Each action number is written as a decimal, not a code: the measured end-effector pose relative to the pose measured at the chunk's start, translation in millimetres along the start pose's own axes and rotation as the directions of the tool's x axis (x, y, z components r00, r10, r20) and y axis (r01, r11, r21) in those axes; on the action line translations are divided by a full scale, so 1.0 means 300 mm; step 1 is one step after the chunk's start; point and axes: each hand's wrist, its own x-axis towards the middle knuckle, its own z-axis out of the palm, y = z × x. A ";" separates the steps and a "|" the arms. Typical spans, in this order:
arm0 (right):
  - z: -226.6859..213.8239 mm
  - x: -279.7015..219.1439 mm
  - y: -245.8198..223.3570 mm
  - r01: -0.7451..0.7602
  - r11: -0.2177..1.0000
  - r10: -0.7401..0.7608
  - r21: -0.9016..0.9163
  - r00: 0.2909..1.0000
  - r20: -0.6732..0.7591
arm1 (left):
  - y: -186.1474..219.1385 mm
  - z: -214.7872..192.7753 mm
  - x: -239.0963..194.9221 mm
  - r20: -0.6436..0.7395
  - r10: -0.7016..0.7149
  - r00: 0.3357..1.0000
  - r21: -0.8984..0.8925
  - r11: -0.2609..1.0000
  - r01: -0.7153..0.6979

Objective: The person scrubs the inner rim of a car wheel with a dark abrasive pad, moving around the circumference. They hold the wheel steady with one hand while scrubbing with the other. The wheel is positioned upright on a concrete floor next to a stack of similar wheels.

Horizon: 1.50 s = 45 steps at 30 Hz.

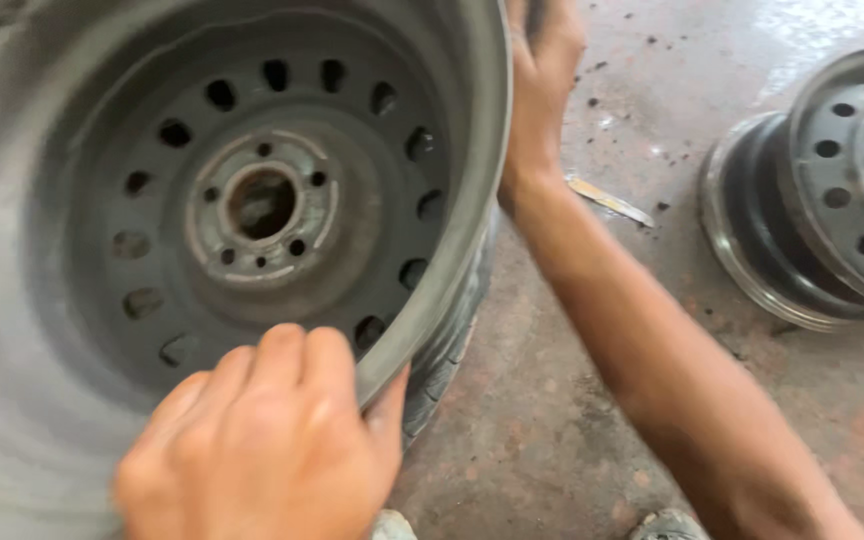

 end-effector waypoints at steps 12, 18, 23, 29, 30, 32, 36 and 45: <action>-0.254 -0.415 -0.160 0.318 0.759 0.026 -0.568 0.857 0.514 | 0.053 -0.096 0.176 -0.287 0.304 0.908 -0.347 0.851 -0.394; -0.280 -0.614 -0.234 0.296 0.755 0.097 -0.585 0.832 0.546 | 0.100 -0.117 0.269 -0.246 0.407 0.880 -0.360 0.804 -0.472; -0.293 -0.328 -0.040 0.385 0.796 0.025 -0.467 0.750 0.661 | 0.101 -0.093 0.247 -0.324 0.393 0.860 -0.334 0.803 -0.493; -0.317 -0.497 -0.123 0.387 0.770 0.017 -0.508 0.783 0.622 | 0.106 -0.112 0.270 -0.269 0.390 0.881 -0.380 0.797 -0.469; -0.310 -0.498 -0.119 0.384 0.766 0.018 -0.515 0.789 0.615 | 0.108 -0.117 0.279 -0.212 0.406 0.889 -0.365 0.811 -0.457; -0.303 -0.343 -0.033 0.370 0.860 -0.038 -0.352 0.733 0.679 | 0.111 -0.124 0.299 -0.097 0.425 0.900 -0.333 0.838 -0.432; -0.318 -0.383 -0.012 0.260 0.918 -0.003 -0.299 0.760 0.650 | 0.124 -0.133 0.309 -0.184 0.363 0.914 -0.347 0.846 -0.406; -0.290 -0.381 -0.016 0.260 0.903 0.008 -0.343 0.786 0.618 | 0.125 -0.109 0.268 -0.266 0.343 0.901 -0.226 0.887 -0.404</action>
